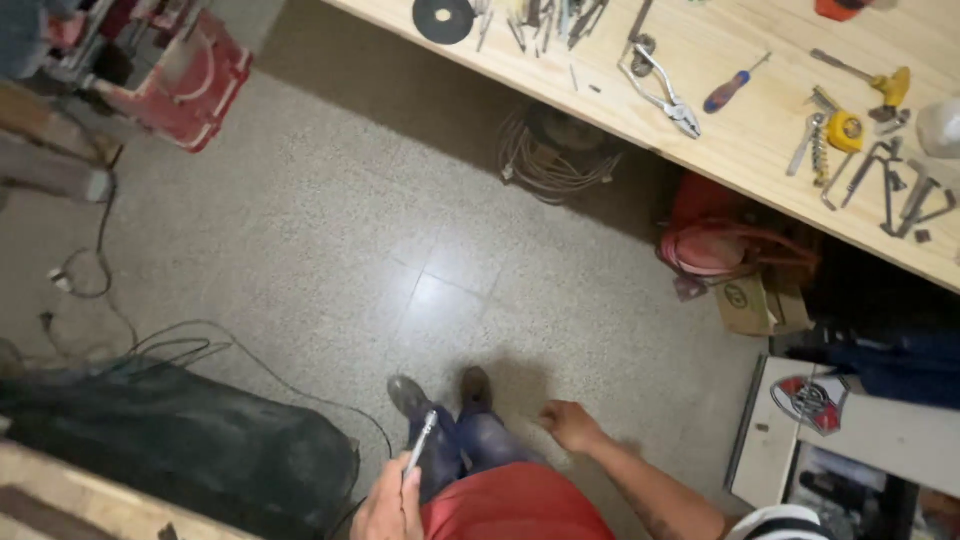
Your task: Disassembling and inspecting a small motor and gear assembly using pliers and a screwdriver on a workbench
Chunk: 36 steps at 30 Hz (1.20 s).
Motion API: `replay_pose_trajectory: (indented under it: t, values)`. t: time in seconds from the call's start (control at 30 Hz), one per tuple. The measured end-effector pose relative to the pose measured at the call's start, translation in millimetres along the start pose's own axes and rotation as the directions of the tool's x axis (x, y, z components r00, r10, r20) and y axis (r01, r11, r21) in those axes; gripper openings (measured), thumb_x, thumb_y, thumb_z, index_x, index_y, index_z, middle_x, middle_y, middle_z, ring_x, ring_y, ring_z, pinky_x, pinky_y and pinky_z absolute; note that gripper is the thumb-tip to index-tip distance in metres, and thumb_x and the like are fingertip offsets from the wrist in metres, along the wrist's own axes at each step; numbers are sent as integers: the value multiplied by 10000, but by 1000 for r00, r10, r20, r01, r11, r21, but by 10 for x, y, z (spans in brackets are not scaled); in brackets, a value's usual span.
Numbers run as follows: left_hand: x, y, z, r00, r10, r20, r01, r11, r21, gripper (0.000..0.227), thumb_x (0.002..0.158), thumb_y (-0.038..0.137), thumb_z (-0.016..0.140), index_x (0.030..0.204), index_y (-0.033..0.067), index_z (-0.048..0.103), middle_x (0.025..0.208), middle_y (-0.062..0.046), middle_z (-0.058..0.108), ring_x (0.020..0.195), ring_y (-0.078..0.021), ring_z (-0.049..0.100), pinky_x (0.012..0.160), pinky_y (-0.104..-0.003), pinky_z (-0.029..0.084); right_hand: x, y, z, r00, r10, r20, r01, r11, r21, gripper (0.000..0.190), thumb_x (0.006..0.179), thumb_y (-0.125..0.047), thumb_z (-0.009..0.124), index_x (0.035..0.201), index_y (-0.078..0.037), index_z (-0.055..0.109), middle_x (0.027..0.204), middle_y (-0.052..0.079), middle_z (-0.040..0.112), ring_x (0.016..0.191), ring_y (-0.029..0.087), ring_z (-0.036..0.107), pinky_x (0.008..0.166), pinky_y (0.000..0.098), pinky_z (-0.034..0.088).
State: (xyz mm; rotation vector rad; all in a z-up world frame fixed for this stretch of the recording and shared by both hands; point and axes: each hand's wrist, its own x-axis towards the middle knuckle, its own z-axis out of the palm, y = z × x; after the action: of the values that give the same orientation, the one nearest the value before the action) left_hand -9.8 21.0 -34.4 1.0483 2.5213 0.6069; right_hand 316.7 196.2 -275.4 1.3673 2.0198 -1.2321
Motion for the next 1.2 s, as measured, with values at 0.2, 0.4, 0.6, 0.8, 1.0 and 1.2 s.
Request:
replay_pose_trajectory:
  t: [0.2, 0.4, 0.6, 0.8, 1.0, 1.2]
  values:
    - [761, 239, -235, 965, 129, 227, -87, 978, -189, 274, 956, 421, 565, 1149, 285, 704, 1094, 57, 790, 973, -213, 747, 834, -375, 553, 16, -1028, -550, 999, -44, -15, 46, 978, 201, 296, 953, -284, 586, 1133, -98, 730, 1139, 77, 741, 1052, 222, 706, 896, 368, 531]
    - [1680, 1028, -1179, 816, -147, 560, 289, 941, -175, 205, 895, 386, 658, 1055, 318, 767, 650, 32, 745, 650, -128, 700, 755, -265, 528, 809, -1171, -1522, 835, -98, -541, 229, 957, 180, 405, 976, -442, 515, 1074, -113, 731, 1066, 58, 764, 988, 202, 719, 874, 377, 528]
    - [2031, 1024, -1046, 970, 47, 241, 36, 943, -330, 266, 843, 404, 652, 1050, 335, 803, 584, 129, 752, 552, -50, 676, 663, -232, 536, 1120, -1473, -3939, 467, 34, -883, 329, 920, 210, 115, 933, -192, 670, 1024, -127, 696, 796, 11, 695, 738, 124, 590, 741, 315, 489]
    - [2474, 1654, -736, 958, -70, 279, 143, 957, -253, 309, 835, 436, 650, 1091, 356, 805, 650, 127, 785, 645, -62, 733, 713, -241, 548, 1384, -1402, -5497, 568, -31, -823, -322, 911, -256, 550, 824, -366, 768, 1211, -28, 572, 1180, 272, 607, 1030, 472, 539, 895, 534, 454]
    - [2830, 2588, -627, 917, 43, 397, 144, 892, -428, 313, 939, 380, 562, 1119, 231, 770, 585, 125, 734, 429, -70, 641, 523, -245, 544, 1555, -1149, -5935, 850, 92, -518, -176, 978, -115, 458, 803, -370, 808, 1062, -54, 602, 963, 174, 720, 914, 406, 696, 680, 510, 525]
    - [3100, 3194, -556, 864, -55, 501, 287, 870, -401, 282, 961, 301, 583, 1101, 156, 780, 551, 59, 701, 477, -91, 634, 600, -260, 530, 1793, -881, -5687, 875, -93, -475, -49, 960, -277, 200, 891, -269, 670, 935, -74, 652, 1019, 169, 669, 937, 409, 647, 781, 525, 498]
